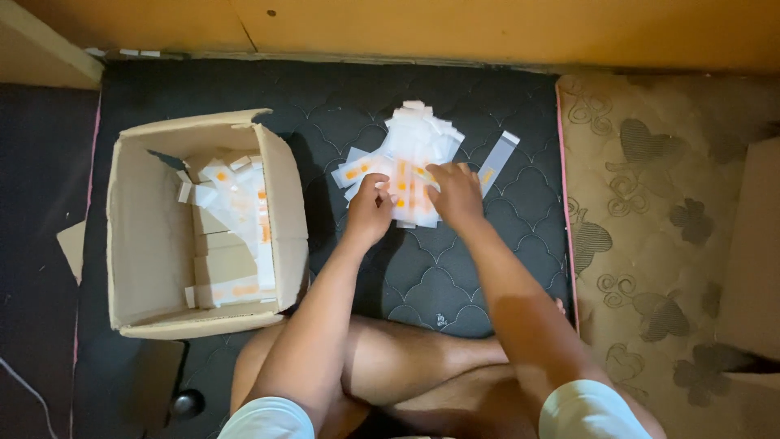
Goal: Peeling the protective backing from adhesive strips and placing them into a cardboard box.
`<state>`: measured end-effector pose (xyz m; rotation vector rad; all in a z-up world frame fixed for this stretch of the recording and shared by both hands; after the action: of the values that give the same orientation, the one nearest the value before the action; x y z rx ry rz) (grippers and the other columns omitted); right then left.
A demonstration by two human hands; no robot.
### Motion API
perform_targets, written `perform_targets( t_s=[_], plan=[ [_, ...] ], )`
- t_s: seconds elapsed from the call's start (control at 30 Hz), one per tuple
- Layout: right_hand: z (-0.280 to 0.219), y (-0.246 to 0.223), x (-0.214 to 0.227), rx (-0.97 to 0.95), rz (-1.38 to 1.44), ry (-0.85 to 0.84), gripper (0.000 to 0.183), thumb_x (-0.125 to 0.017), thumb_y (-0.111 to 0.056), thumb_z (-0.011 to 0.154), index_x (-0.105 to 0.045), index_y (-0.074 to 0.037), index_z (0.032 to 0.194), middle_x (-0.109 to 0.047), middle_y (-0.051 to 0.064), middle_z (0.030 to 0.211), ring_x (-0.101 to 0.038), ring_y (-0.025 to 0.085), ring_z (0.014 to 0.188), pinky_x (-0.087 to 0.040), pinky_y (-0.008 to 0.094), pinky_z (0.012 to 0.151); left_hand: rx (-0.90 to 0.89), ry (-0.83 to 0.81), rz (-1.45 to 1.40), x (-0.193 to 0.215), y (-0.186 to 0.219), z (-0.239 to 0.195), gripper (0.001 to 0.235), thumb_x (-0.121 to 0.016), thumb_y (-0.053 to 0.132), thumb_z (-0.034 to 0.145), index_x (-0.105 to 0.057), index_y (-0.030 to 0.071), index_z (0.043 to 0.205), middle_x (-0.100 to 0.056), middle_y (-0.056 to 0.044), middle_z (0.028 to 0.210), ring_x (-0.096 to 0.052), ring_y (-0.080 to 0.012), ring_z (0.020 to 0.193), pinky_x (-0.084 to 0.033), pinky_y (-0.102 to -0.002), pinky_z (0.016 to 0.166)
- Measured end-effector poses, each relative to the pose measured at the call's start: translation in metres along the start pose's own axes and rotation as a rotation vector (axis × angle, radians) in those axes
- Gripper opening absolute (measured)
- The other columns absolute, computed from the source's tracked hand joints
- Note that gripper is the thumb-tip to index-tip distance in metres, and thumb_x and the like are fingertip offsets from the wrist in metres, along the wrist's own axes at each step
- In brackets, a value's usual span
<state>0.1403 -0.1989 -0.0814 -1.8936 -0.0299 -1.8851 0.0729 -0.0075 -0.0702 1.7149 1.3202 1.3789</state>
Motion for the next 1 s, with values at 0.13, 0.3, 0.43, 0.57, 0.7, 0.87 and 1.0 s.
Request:
perform_targets(
  t_s=[0.13, 0.3, 0.43, 0.57, 0.7, 0.87, 1.0],
  plan=[
    [0.007, -0.011, 0.024, 0.053, -0.058, -0.122, 0.044, -0.076, -0.035, 0.087, -0.071, -0.024, 0.129, -0.069, 0.006, 0.107, -0.059, 0.028, 0.111, -0.045, 0.045, 0.090, -0.005, 0.027, -0.065, 0.003, -0.006, 0.006, 0.030, -0.067, 0.014, 0.099, -0.059, 0.009, 0.127, -0.072, -0.012, 0.092, -0.072, -0.0294, 0.089, -0.059, -0.041, 0.081],
    [-0.011, -0.002, 0.095, 0.009, 0.090, -0.186, 0.042, -0.076, -0.015, 0.083, -0.076, -0.016, 0.125, -0.071, 0.023, 0.101, -0.069, 0.047, 0.098, -0.055, 0.054, 0.082, 0.009, 0.024, -0.070, 0.009, 0.003, 0.000, 0.026, -0.067, 0.014, 0.098, -0.061, 0.006, 0.122, -0.073, -0.012, 0.091, -0.073, -0.0294, 0.090, -0.060, -0.043, 0.083],
    [-0.005, 0.024, 0.104, -0.009, 0.049, -0.086, 0.040, -0.073, -0.014, 0.084, -0.077, -0.021, 0.123, -0.071, 0.020, 0.095, -0.071, 0.046, 0.091, -0.057, 0.053, 0.075, 0.000, 0.038, 0.004, 0.005, -0.002, 0.004, 0.026, -0.069, 0.018, 0.097, -0.062, 0.009, 0.121, -0.074, -0.011, 0.091, -0.073, -0.0324, 0.093, -0.059, -0.046, 0.085],
    [0.007, -0.018, 0.080, 0.226, 0.036, 0.217, 0.033, -0.076, -0.014, 0.088, -0.079, -0.019, 0.120, -0.069, 0.011, 0.100, -0.066, 0.035, 0.099, -0.057, 0.043, 0.081, -0.005, 0.023, -0.036, -0.003, -0.017, 0.013, 0.027, -0.067, 0.015, 0.098, -0.061, 0.006, 0.123, -0.074, -0.015, 0.094, -0.073, -0.0309, 0.091, -0.059, -0.043, 0.083],
    [-0.001, -0.023, -0.012, 0.226, -0.082, 0.160, 0.042, -0.070, -0.014, 0.088, -0.076, -0.028, 0.127, -0.062, 0.006, 0.093, -0.062, 0.030, 0.095, -0.056, 0.040, 0.075, -0.009, 0.017, -0.010, -0.001, -0.007, 0.001, 0.029, -0.067, 0.015, 0.098, -0.060, 0.004, 0.125, -0.074, -0.019, 0.102, -0.072, -0.0357, 0.100, -0.060, -0.046, 0.086],
    [0.000, -0.023, -0.010, 0.175, -0.065, 0.152, 0.042, -0.066, -0.015, 0.093, -0.073, -0.031, 0.132, -0.060, 0.003, 0.095, -0.060, 0.030, 0.100, -0.055, 0.041, 0.076, 0.067, 0.001, 0.097, 0.006, 0.007, -0.003, 0.030, -0.062, 0.022, 0.102, -0.061, 0.005, 0.127, -0.073, -0.018, 0.105, -0.074, -0.0288, 0.099, -0.063, -0.038, 0.083],
    [0.003, -0.015, -0.020, 0.152, -0.063, 0.058, 0.041, -0.061, -0.017, 0.098, -0.071, -0.032, 0.135, -0.063, 0.006, 0.102, -0.060, 0.032, 0.105, -0.055, 0.042, 0.084, 0.012, -0.021, 0.320, 0.016, 0.025, -0.019, 0.051, -0.056, 0.031, 0.103, -0.056, -0.006, 0.138, -0.068, -0.024, 0.111, -0.072, -0.0344, 0.106, -0.063, -0.045, 0.083]
  ],
)
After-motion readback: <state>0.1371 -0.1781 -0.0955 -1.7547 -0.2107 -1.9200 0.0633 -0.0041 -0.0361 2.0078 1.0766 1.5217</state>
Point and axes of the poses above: each hand's wrist, its own z-axis towards the middle knuckle, its own x-axis out of the back of the hand, y = z × x, the point moved 7 cm from there along z, towards the middle knuckle
